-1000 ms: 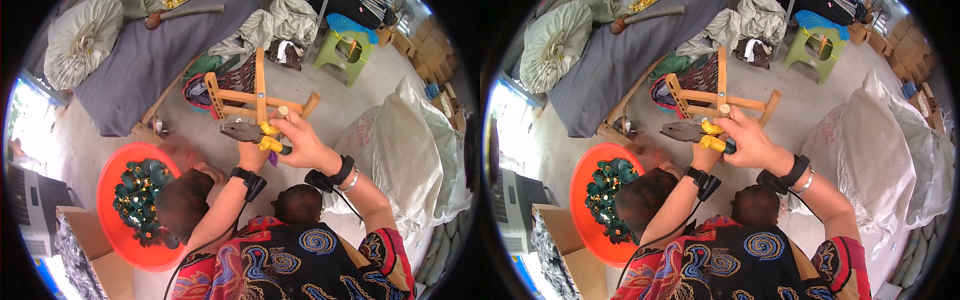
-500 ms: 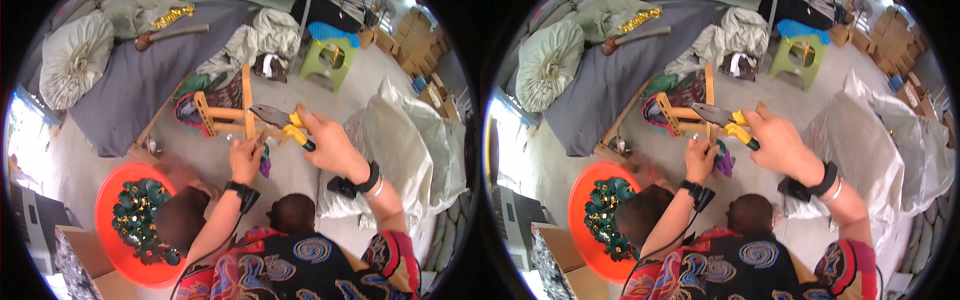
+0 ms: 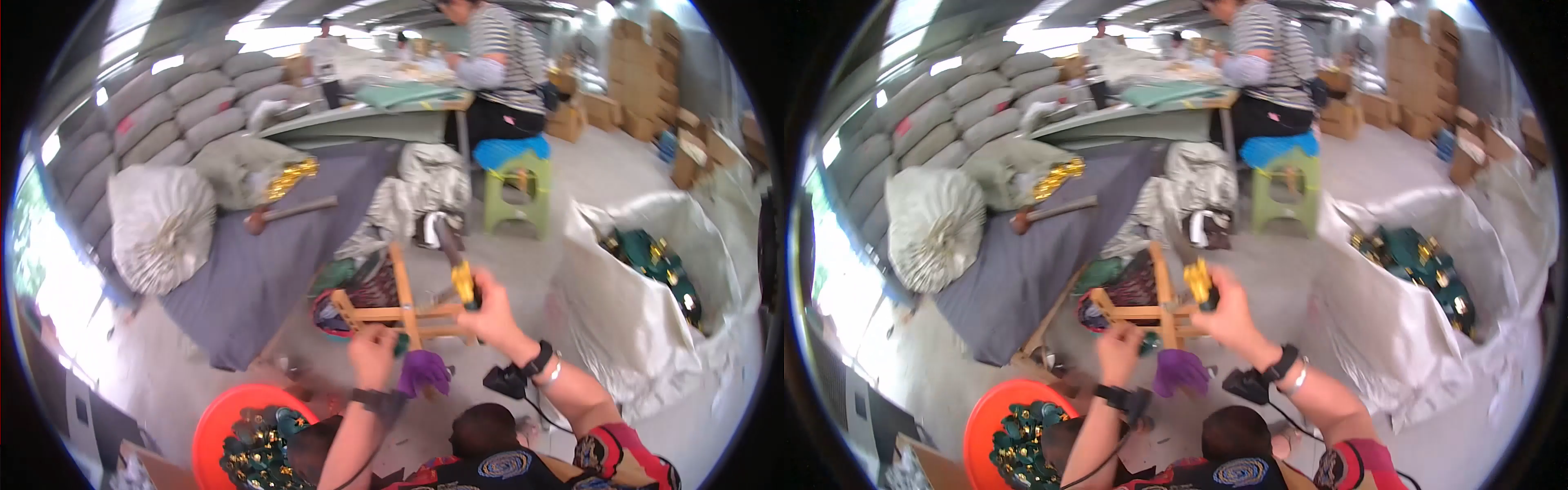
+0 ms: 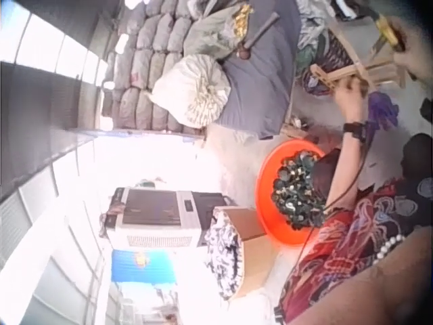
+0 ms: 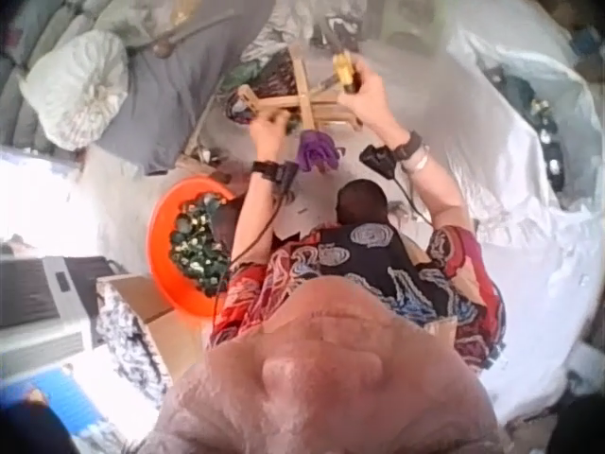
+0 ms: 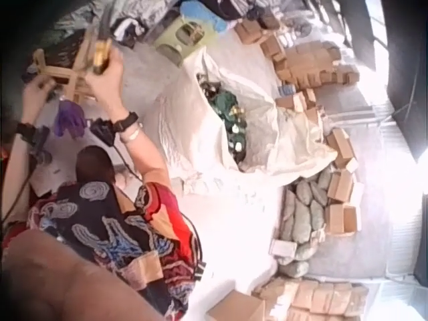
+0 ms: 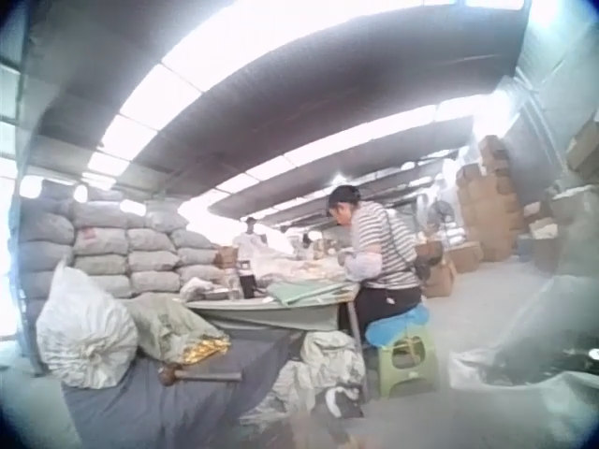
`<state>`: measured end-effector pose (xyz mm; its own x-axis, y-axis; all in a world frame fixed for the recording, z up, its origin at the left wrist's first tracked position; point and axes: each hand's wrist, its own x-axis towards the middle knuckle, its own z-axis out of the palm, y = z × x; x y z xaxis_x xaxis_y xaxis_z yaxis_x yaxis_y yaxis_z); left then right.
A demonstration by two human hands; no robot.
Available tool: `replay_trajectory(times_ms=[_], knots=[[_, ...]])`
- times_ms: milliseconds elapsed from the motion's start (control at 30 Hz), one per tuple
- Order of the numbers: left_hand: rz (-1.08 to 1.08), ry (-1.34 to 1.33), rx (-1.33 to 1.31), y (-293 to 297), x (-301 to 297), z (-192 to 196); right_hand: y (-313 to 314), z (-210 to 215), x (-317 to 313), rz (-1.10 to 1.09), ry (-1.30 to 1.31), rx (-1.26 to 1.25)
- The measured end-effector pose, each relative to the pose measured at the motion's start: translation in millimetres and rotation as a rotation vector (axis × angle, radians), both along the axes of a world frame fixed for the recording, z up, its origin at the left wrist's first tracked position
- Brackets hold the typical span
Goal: The person picks up a green plastic base from a red bowl, places it onto a wooden stand, and uses pliers to trim a wooden dowel. They then secure a gold ornament onto the assembly and place it into a large white bag.
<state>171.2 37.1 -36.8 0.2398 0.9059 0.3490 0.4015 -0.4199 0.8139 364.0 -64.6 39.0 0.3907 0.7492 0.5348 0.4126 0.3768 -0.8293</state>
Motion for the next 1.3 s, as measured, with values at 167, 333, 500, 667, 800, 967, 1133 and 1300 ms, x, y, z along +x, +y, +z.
replay_trajectory(times_ms=[167, 333, 500, 667, 800, 967, 1133, 1300], knots=[[-0.499, -0.498, -0.154, -20.8, 66.5, 175.6, 1.8, -17.2, 25.7, -0.258, 0.126, 0.019], [-1.012, -0.594, -0.137, -81.0, 214.7, 252.5, 0.7, -65.0, 13.9, 0.025, 0.185, 0.12], [-0.64, -0.395, 0.315, -54.3, 187.3, 225.5, -42.3, 0.9, 1.1, -0.018, 0.126, -0.386], [-0.147, -0.128, 0.151, 53.9, -39.1, 138.5, -22.9, -37.2, 11.6, 0.051, 0.254, -0.145], [0.461, 0.501, 0.241, 39.1, -277.8, 19.1, -21.5, -25.1, -10.0, 0.141, 0.283, -0.219], [0.57, 0.736, -0.439, -56.0, -409.3, -181.0, 17.3, -42.0, -23.7, 0.201, 0.267, -0.284], [0.493, 0.627, -0.535, -78.0, -360.1, -245.1, 37.1, -43.7, -40.9, 0.197, 0.249, -0.342], [0.694, 0.786, -0.787, -51.1, -331.1, -283.8, 52.5, -43.4, -45.2, 0.205, 0.182, -0.448]])
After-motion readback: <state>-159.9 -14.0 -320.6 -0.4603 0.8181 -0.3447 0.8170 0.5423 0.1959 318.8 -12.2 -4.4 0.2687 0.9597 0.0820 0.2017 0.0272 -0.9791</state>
